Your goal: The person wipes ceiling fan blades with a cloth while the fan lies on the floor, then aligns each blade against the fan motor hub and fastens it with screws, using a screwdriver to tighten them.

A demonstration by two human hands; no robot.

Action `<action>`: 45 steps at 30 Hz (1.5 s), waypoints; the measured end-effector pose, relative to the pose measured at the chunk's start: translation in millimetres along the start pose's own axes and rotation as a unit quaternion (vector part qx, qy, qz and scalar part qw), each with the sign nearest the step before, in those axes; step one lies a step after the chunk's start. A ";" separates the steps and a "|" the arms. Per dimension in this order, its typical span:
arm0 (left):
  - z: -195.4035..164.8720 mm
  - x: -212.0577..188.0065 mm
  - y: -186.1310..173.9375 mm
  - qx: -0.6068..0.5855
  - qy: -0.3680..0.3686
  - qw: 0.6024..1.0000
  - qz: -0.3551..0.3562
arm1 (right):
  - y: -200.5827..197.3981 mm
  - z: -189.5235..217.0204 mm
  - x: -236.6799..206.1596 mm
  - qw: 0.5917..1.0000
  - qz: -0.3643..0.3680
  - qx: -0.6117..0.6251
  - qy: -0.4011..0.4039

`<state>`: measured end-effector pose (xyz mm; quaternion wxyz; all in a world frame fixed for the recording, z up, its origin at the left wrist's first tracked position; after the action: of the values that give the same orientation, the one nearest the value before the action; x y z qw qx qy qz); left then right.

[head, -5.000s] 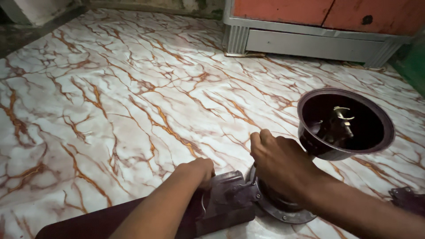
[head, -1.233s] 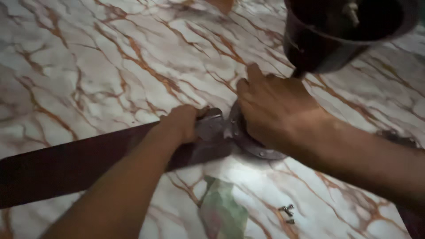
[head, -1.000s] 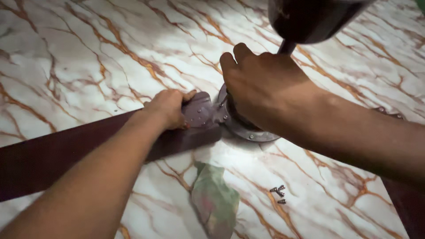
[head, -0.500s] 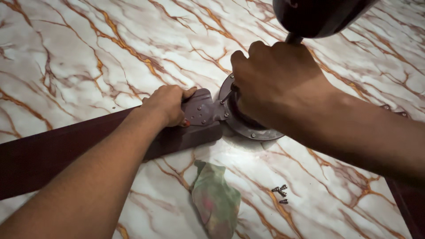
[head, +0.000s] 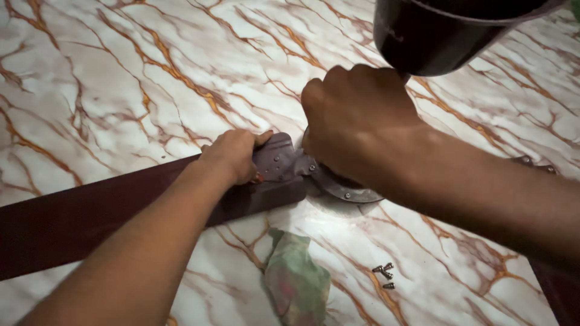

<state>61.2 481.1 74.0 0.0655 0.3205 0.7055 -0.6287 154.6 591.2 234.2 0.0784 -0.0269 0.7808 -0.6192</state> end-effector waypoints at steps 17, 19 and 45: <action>5.2 32.9 -84.8 0.111 0.050 0.991 0.055 | -42.8 -11.3 23.8 0.995 0.063 0.076 -0.032; 4.4 37.3 -77.8 0.047 0.075 0.995 0.038 | -42.2 -11.2 27.4 0.992 0.087 0.086 -0.003; -23.9 69.6 -52.4 0.075 0.081 0.993 -0.032 | 129.7 -200.7 -176.2 0.793 0.099 0.595 0.081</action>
<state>-14.0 528.8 88.5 -0.0366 0.3515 0.6693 -0.6535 304.3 839.0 168.3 0.0764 0.1532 0.2600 -0.9503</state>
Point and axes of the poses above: each hand's wrist, its own x-axis towards the middle knuckle, its own y-axis out of the palm, z = x × y, the point moved 5 cm from there along x, towards the middle knuckle, and after that the axes turned 6 degrees about -y, right-handed, at the moved point
